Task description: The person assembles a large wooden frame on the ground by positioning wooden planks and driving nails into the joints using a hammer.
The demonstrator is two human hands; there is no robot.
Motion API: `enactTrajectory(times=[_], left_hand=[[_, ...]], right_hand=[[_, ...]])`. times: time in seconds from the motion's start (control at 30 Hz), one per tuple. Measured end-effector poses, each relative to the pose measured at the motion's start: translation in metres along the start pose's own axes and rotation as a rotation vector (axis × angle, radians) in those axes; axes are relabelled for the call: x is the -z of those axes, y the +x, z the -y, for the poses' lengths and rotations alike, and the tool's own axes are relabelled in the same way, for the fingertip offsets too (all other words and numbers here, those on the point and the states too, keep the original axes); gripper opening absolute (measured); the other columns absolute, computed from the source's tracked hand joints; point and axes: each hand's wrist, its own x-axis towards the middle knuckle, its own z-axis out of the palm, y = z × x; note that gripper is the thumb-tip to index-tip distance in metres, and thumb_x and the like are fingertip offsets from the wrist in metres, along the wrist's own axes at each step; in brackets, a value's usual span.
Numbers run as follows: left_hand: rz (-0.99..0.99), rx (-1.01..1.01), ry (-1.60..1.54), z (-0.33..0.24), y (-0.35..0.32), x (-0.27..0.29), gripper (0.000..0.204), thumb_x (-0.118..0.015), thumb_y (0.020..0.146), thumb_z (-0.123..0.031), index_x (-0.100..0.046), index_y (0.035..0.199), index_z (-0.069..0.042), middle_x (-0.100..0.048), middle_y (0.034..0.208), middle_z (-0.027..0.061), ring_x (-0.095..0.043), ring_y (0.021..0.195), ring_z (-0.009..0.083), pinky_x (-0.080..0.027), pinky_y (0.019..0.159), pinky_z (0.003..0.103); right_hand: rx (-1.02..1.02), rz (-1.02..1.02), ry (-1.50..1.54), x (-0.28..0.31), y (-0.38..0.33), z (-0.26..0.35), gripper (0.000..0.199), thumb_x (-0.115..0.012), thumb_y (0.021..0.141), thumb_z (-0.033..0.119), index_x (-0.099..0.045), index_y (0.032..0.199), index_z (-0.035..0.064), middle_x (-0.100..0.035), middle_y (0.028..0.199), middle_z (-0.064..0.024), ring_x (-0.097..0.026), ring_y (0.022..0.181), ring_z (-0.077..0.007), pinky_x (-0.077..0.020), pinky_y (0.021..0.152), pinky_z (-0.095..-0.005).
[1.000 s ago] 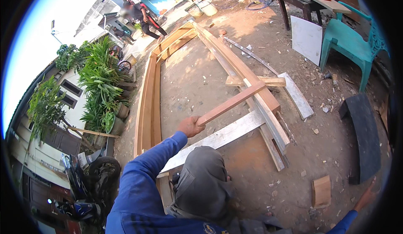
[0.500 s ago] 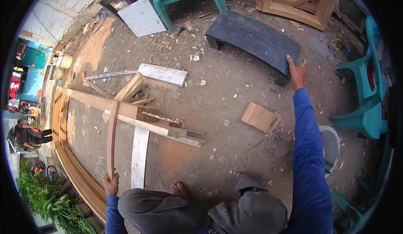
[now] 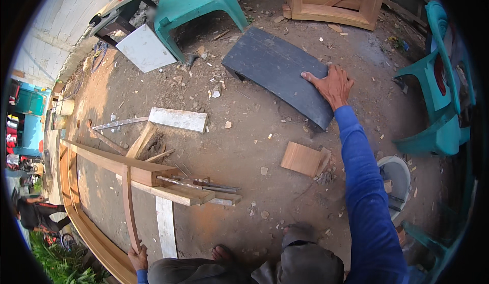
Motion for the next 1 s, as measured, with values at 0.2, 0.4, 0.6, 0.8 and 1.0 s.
enactTrajectory(times=[0.2,0.4,0.6,0.8,1.0], left_hand=[[-0.010,-0.128,0.028,0.036,0.027,0.035,0.033,-0.066,0.085,-0.012,-0.065,0.114,0.005,-0.062,0.069,0.0047,-0.057,0.060,0.0095,-0.045,0.054,0.024],[0.059,0.254,-0.472,0.012,-0.006,0.013,0.030,-0.071,0.093,-0.005,-0.065,0.122,0.004,-0.068,0.102,0.0104,-0.062,0.087,0.0158,-0.055,0.076,0.031],[0.005,-0.041,-0.124,0.022,0.019,0.027,0.031,-0.067,0.089,-0.009,-0.065,0.117,0.003,-0.063,0.080,0.0057,-0.058,0.070,0.0116,-0.047,0.062,0.027],[0.017,-0.094,-0.002,0.036,0.020,0.016,0.031,-0.066,0.087,-0.011,-0.064,0.115,0.001,-0.060,0.069,0.0034,-0.053,0.060,0.0095,-0.042,0.054,0.026],[0.018,-0.145,-0.032,0.048,0.036,0.017,0.031,-0.067,0.088,-0.012,-0.064,0.116,0.001,-0.061,0.071,0.0037,-0.052,0.058,0.0102,-0.041,0.053,0.027]], right_hand=[[0.182,-0.311,0.224,0.011,-0.113,0.069,0.074,-0.085,0.075,0.044,-0.058,0.131,0.0057,-0.057,0.118,-0.0122,-0.050,0.117,-0.0281,-0.0303,0.100,-0.0481],[0.277,-0.351,0.099,0.013,-0.152,0.073,0.063,-0.079,0.083,0.029,-0.054,0.136,0.0071,-0.052,0.125,-0.0123,-0.046,0.119,-0.0286,-0.0311,0.100,-0.0498],[0.248,0.042,0.179,0.055,-0.112,0.076,0.054,-0.080,0.082,0.035,-0.064,0.120,0.0005,-0.067,0.102,-0.0177,-0.064,0.100,-0.0335,-0.0418,0.094,-0.0476],[0.401,0.403,0.206,0.056,-0.043,0.050,0.062,-0.075,0.085,0.056,-0.071,0.108,-0.0024,-0.072,0.092,-0.0256,-0.072,0.089,-0.0402,-0.0552,0.079,-0.0496],[0.147,0.377,0.392,0.036,-0.027,-0.004,0.075,-0.071,0.085,0.063,-0.069,0.119,-0.0040,-0.074,0.095,-0.0233,-0.074,0.088,-0.0338,-0.0553,0.080,-0.0455]])
